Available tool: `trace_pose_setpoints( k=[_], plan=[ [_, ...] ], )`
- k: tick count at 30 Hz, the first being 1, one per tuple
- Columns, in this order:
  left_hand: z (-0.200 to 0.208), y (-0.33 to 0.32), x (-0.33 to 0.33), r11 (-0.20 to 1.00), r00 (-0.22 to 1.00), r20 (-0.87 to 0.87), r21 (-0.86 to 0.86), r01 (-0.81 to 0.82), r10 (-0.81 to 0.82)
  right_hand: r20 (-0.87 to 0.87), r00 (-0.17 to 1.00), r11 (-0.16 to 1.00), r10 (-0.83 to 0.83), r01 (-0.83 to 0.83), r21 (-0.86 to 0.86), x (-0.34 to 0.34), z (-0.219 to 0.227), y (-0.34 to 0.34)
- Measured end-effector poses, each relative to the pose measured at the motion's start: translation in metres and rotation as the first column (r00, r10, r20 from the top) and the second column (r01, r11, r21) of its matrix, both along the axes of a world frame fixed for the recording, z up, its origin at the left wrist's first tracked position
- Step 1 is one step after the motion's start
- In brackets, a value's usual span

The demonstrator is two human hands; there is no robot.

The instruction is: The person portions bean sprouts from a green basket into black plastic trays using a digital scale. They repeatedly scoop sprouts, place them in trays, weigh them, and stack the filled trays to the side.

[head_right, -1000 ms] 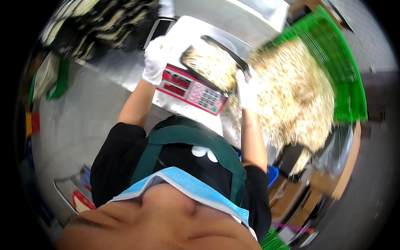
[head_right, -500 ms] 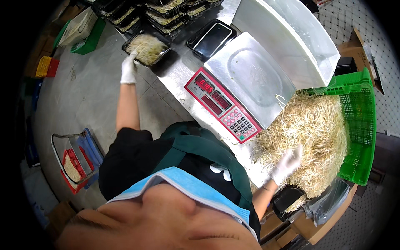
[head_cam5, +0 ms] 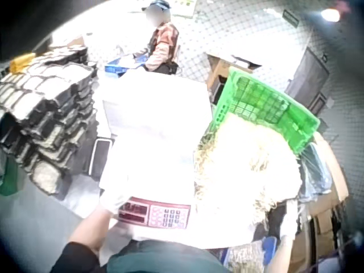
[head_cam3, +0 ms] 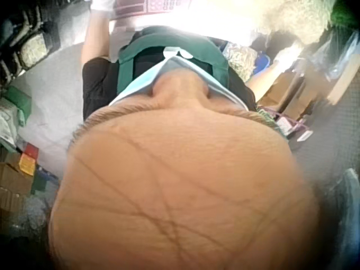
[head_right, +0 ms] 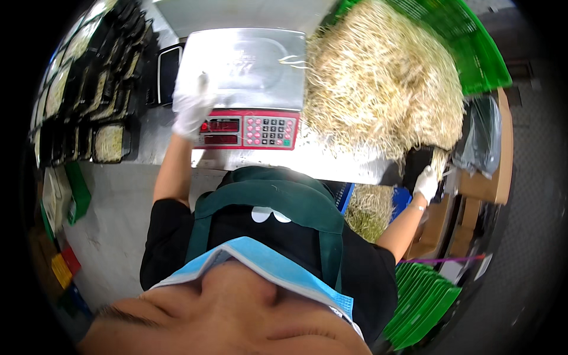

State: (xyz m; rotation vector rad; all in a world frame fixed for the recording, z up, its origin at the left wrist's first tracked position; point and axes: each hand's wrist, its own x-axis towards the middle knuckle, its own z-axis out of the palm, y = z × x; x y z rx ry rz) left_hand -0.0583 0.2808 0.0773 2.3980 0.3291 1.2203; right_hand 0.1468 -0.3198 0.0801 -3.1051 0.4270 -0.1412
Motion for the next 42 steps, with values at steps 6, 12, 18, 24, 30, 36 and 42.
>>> trace_pose_setpoints(
  k=[6, 12, 18, 24, 30, 36, 42],
  plan=[
    [0.011, -0.128, 0.115, 0.797, 0.635, -0.530, -0.143, 0.587, -0.562, 0.387, 0.922, 0.972, -0.027, -0.066, 0.225, -0.012, 0.007, 0.005],
    [0.029, -0.140, 0.102, 0.583, 0.617, -0.162, -0.572, 0.578, -0.770, 0.694, 0.639, 0.821, 0.332, -0.557, 0.121, -0.041, 0.056, 0.006],
    [0.053, -0.187, 0.087, -0.008, 0.636, 0.359, -0.875, 0.485, -0.683, 0.646, 0.238, 0.128, 0.725, -0.968, 0.213, -0.069, 0.064, 0.178],
    [0.088, -0.127, 0.025, 0.168, 0.904, 0.276, -0.924, 0.343, -0.327, 0.544, 0.019, -0.195, 0.839, -0.922, 0.333, -0.049, 0.058, 0.269],
    [0.078, -0.060, 0.001, -0.038, 0.920, 0.341, -0.940, 0.340, -0.194, 0.435, 0.154, 0.190, 0.887, -0.981, -0.040, 0.088, 0.010, 0.317],
    [0.043, -0.045, -0.016, -0.193, 0.900, 0.436, -0.884, 0.426, -0.014, 0.286, 0.110, -0.029, 0.952, -0.896, 0.443, 0.038, 0.020, 0.289],
    [0.015, -0.041, 0.005, -0.178, 0.907, 0.416, -0.889, 0.422, 0.070, 0.160, 0.088, 0.091, 0.983, -0.996, -0.013, 0.038, 0.002, 0.293]
  ],
)
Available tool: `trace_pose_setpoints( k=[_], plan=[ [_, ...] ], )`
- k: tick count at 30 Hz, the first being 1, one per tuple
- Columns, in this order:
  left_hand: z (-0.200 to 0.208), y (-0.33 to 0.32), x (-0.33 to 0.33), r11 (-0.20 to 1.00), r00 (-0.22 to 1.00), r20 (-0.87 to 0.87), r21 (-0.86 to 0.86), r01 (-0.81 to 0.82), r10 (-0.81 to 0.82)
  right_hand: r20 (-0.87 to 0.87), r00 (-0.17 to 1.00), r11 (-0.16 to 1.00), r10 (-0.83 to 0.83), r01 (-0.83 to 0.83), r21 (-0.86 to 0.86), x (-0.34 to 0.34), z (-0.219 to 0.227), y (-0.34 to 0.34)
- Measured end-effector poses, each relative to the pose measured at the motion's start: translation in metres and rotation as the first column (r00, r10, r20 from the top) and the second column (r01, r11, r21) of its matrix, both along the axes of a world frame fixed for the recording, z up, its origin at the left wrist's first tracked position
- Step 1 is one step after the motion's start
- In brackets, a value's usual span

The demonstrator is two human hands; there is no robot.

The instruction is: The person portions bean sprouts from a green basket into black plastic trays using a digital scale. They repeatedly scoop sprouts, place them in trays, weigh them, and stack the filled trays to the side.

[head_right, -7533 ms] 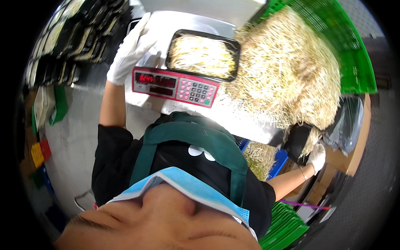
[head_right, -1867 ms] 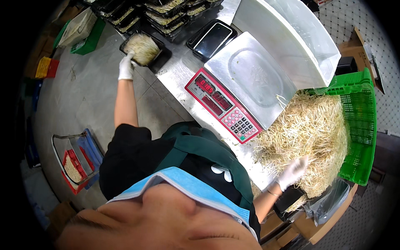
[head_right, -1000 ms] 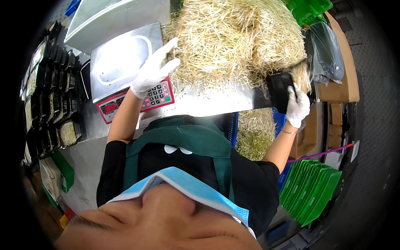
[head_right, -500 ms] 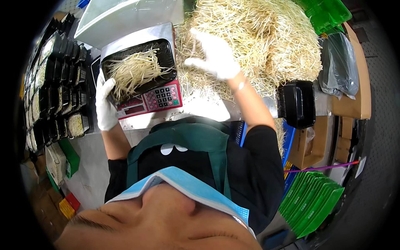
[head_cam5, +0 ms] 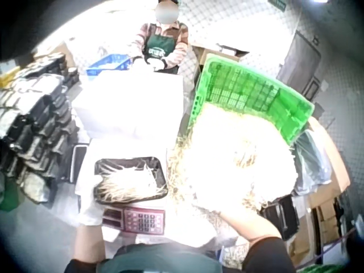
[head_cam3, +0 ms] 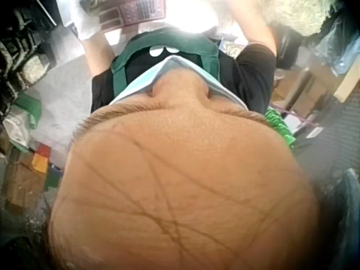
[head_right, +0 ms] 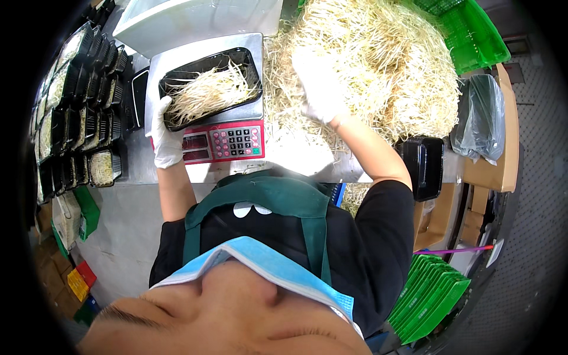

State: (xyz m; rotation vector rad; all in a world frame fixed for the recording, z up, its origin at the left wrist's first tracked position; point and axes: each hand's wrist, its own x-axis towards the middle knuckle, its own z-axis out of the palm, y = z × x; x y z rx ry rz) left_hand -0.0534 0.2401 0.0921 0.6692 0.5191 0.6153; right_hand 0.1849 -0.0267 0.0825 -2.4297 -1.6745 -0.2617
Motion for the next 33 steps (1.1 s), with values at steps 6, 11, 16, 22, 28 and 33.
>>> trace_pose_setpoints(
  k=[6, 11, 16, 22, 28, 33],
  plan=[
    [0.007, -0.003, -0.007, 0.986, 0.992, -0.086, 0.132, 0.100, -0.089, 0.057, 0.991, 0.992, -0.121, 0.123, -0.032, 0.035, 0.027, 0.026],
    [0.024, -0.011, -0.023, 0.965, 0.998, 0.064, 0.260, -0.040, 0.024, 0.059, 0.998, 0.999, 0.032, -0.031, -0.016, -0.009, -0.003, -0.004],
    [0.013, -0.012, -0.025, 0.982, 0.994, -0.004, 0.152, -0.111, 0.113, 0.045, 0.998, 0.999, 0.046, -0.046, -0.009, -0.006, 0.018, 0.010],
    [0.023, -0.018, -0.028, 0.993, 0.998, -0.008, 0.106, -0.054, 0.055, 0.105, 0.994, 0.996, -0.005, 0.015, -0.088, 0.028, 0.005, 0.021],
    [0.010, -0.010, -0.043, 0.989, 1.000, -0.012, 0.145, -0.022, 0.024, -0.074, 0.970, 0.957, -0.233, 0.215, -0.196, 0.004, 0.045, 0.007],
    [0.016, -0.016, -0.036, 0.980, 0.997, -0.056, 0.189, 0.063, -0.053, -0.790, 0.579, 0.782, 0.202, 0.390, 0.486, 0.032, 0.040, -0.045]
  ],
)
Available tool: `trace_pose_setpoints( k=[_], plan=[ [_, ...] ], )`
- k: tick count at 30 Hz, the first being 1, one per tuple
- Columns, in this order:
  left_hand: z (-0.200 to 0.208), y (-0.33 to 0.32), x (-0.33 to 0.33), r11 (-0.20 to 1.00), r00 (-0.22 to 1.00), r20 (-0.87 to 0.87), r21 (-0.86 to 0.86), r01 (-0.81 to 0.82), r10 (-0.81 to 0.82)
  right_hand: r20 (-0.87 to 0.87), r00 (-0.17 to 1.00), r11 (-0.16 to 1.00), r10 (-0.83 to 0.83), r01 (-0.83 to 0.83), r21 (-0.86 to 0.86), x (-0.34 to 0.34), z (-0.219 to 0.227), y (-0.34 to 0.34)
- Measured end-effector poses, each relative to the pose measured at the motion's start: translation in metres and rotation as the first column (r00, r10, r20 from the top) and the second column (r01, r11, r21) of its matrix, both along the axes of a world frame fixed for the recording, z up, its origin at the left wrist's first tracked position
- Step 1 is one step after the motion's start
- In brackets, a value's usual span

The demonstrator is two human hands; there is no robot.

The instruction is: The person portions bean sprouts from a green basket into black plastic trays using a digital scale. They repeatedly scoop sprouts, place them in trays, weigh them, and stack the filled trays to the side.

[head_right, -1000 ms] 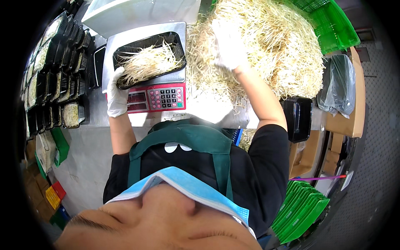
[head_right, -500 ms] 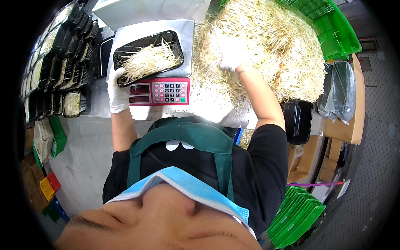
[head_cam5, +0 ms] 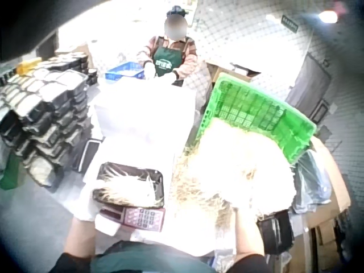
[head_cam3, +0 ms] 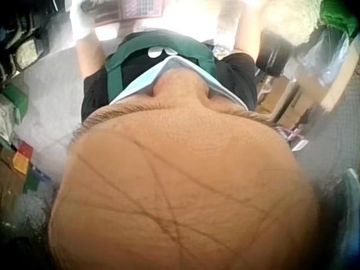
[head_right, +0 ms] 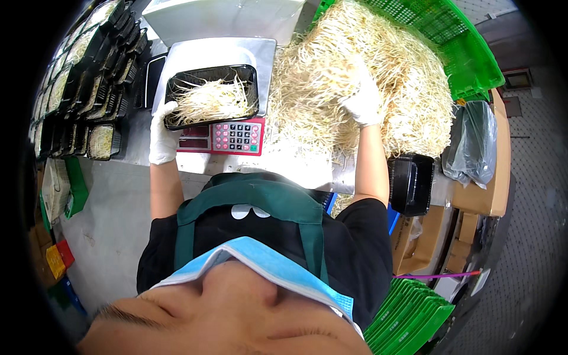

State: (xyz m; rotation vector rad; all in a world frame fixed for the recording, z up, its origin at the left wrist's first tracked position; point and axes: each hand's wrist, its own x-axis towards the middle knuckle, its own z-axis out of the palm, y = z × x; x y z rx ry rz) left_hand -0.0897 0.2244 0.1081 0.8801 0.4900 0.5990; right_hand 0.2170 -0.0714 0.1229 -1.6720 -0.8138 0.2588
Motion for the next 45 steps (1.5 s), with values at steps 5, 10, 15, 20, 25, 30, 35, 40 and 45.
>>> trace_pose_setpoints(
  k=[5, 10, 15, 20, 25, 30, 35, 40, 45],
  plan=[
    [0.010, -0.012, 0.028, 0.978, 0.978, 0.040, 0.020, 0.206, -0.207, 0.262, 0.955, 0.987, -0.136, 0.108, 0.119, -0.003, 0.032, -0.013],
    [0.012, -0.026, 0.049, 0.971, 0.970, -0.054, -0.033, 0.236, -0.237, 0.826, 0.541, 0.900, -0.158, 0.422, -0.105, -0.010, 0.033, 0.009],
    [0.029, -0.066, 0.083, 0.879, 1.000, 0.005, 0.477, 0.009, -0.013, 0.932, 0.336, 0.914, -0.137, 0.407, -0.012, -0.084, 0.063, 0.066],
    [0.018, -0.073, 0.093, 0.907, 0.995, -0.051, 0.418, -0.054, 0.083, 0.891, 0.394, 0.909, 0.224, 0.245, -0.337, -0.125, 0.060, 0.123],
    [-0.010, -0.039, 0.065, 0.994, 0.996, 0.055, 0.087, 0.072, -0.077, 0.576, 0.606, 0.736, 0.549, -0.022, -0.677, -0.125, 0.044, 0.171],
    [0.009, -0.034, 0.072, 0.507, 0.956, -0.118, 0.861, -0.036, 0.270, 0.612, 0.564, 0.708, 0.555, 0.068, -0.703, -0.136, 0.043, 0.192],
    [0.036, -0.035, 0.099, 0.015, 0.938, -0.226, 0.973, 0.230, 0.262, 0.496, 0.362, 0.518, 0.789, 0.041, -0.854, -0.105, 0.072, 0.180],
    [0.030, -0.037, 0.100, -0.217, 0.918, -0.315, 0.904, 0.367, 0.242, 0.451, 0.471, 0.433, 0.758, 0.154, -0.888, -0.069, 0.085, 0.121],
    [0.051, -0.027, 0.113, -0.250, 0.760, -0.610, 0.718, 0.650, 0.225, 0.396, 0.633, 0.556, 0.665, -0.066, -0.828, -0.052, 0.078, 0.105]
  ],
)
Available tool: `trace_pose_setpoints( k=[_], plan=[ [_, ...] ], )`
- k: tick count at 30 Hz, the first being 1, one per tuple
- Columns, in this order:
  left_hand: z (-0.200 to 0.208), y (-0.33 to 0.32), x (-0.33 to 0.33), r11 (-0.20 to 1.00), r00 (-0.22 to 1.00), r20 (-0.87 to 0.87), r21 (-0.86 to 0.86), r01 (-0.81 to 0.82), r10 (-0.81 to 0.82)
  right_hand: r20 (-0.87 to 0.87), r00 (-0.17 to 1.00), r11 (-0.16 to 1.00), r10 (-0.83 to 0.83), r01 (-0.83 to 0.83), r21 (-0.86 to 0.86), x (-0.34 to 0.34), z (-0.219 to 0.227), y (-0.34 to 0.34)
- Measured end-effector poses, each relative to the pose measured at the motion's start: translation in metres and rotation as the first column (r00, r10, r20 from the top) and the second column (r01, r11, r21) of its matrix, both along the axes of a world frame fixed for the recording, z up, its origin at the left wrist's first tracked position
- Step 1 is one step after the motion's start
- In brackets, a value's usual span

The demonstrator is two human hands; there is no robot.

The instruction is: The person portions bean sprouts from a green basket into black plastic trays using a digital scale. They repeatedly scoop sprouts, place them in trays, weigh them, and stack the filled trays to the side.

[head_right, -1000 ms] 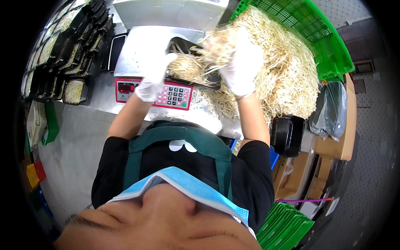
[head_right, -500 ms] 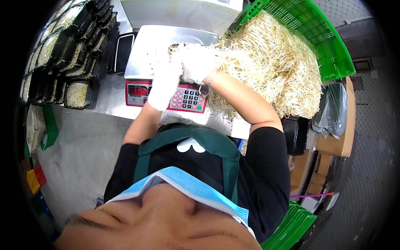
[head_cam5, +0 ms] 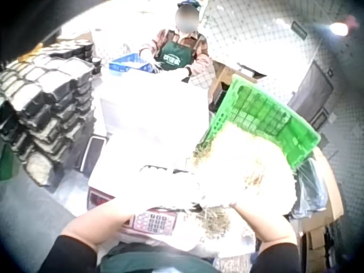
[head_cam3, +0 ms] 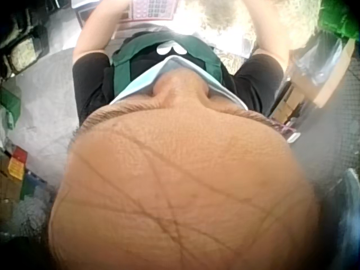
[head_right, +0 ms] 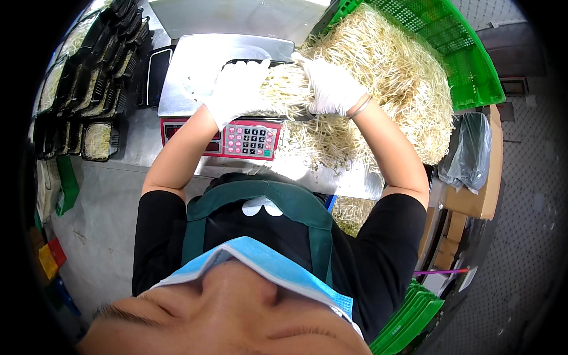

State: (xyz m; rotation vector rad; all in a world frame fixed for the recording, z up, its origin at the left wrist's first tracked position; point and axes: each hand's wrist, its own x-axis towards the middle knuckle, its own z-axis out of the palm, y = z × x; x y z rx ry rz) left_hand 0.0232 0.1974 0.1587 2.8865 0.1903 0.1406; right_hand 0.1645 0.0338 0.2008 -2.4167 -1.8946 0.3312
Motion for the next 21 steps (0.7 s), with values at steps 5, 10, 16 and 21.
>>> trace_pose_setpoints(
  k=[5, 10, 16, 21],
  plan=[
    [-0.030, 0.005, 0.001, 0.998, 0.967, 0.247, 0.015, 0.060, -0.062, -0.011, 0.999, 0.997, -0.051, 0.050, -0.064, -0.001, -0.004, 0.001],
    [-0.011, 0.007, -0.005, 0.993, 0.991, 0.111, -0.084, 0.080, -0.070, 0.065, 0.996, 0.983, -0.067, 0.077, -0.164, 0.001, 0.008, 0.008],
    [0.002, 0.005, -0.011, 0.993, 0.996, -0.045, -0.090, 0.072, -0.076, 0.024, 0.991, 0.978, -0.129, 0.132, -0.162, -0.002, 0.019, -0.032],
    [0.000, 0.010, -0.010, 0.997, 0.995, -0.077, -0.046, 0.054, -0.058, 0.043, 0.897, 0.894, -0.439, 0.441, -0.081, 0.036, -0.024, -0.102]
  ],
)
